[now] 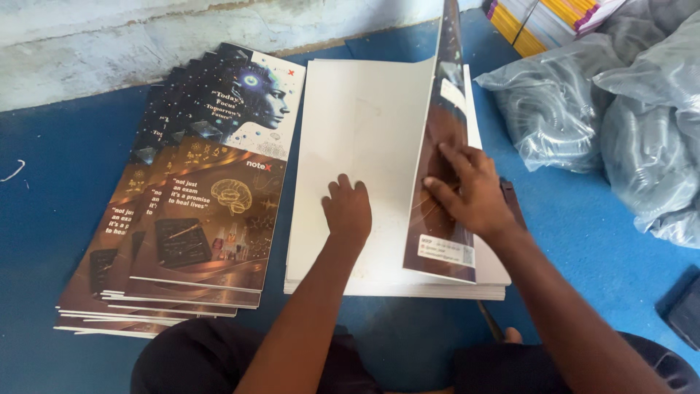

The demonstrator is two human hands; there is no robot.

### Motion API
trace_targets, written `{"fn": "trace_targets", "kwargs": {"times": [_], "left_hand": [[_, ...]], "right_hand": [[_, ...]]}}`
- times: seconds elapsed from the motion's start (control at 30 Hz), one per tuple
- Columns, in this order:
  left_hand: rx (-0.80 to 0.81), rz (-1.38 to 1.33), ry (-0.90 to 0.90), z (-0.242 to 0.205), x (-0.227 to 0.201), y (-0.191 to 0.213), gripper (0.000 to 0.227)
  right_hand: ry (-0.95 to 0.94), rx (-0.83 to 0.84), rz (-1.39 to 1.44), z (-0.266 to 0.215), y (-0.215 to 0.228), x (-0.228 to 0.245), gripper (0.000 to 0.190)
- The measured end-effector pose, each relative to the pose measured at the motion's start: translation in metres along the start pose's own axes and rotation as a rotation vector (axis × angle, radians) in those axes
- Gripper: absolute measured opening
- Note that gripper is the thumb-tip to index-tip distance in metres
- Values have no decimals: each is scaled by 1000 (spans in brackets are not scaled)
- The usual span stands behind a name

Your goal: The person is binding book covers to blank pages using a small rectangular tool. They fold the cover over the pages, press it down, and use the tool to smooth and secure the binding. The process is repeated for multiple books.

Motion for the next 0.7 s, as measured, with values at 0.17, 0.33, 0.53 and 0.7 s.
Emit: {"fn": "trace_targets", "kwargs": {"times": [0.17,0.33,0.53,0.7], "left_hand": [[-15,-49,-141,9,-5,-6,8],[214,-123,-82,23,-2,-11,9],[319,-367,103,38,13,7,28],[438,-394,161,34,5,9,46]], "right_hand": [[1,80,-110,5,-19,13,67],[21,109,-316,7,-44,29,65],[21,128,-381,16,-62,44,61],[-11,152,-469,22,-76,47,61]]}}
Point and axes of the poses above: each hand's wrist, its own z-axis towards the middle knuckle, its own y-axis out of the back of the hand, x = y × z, the point moved 6 cm from there along z, towards the middle knuckle, and after that the axes turned 11 degrees about x, right-handed, at the moved point
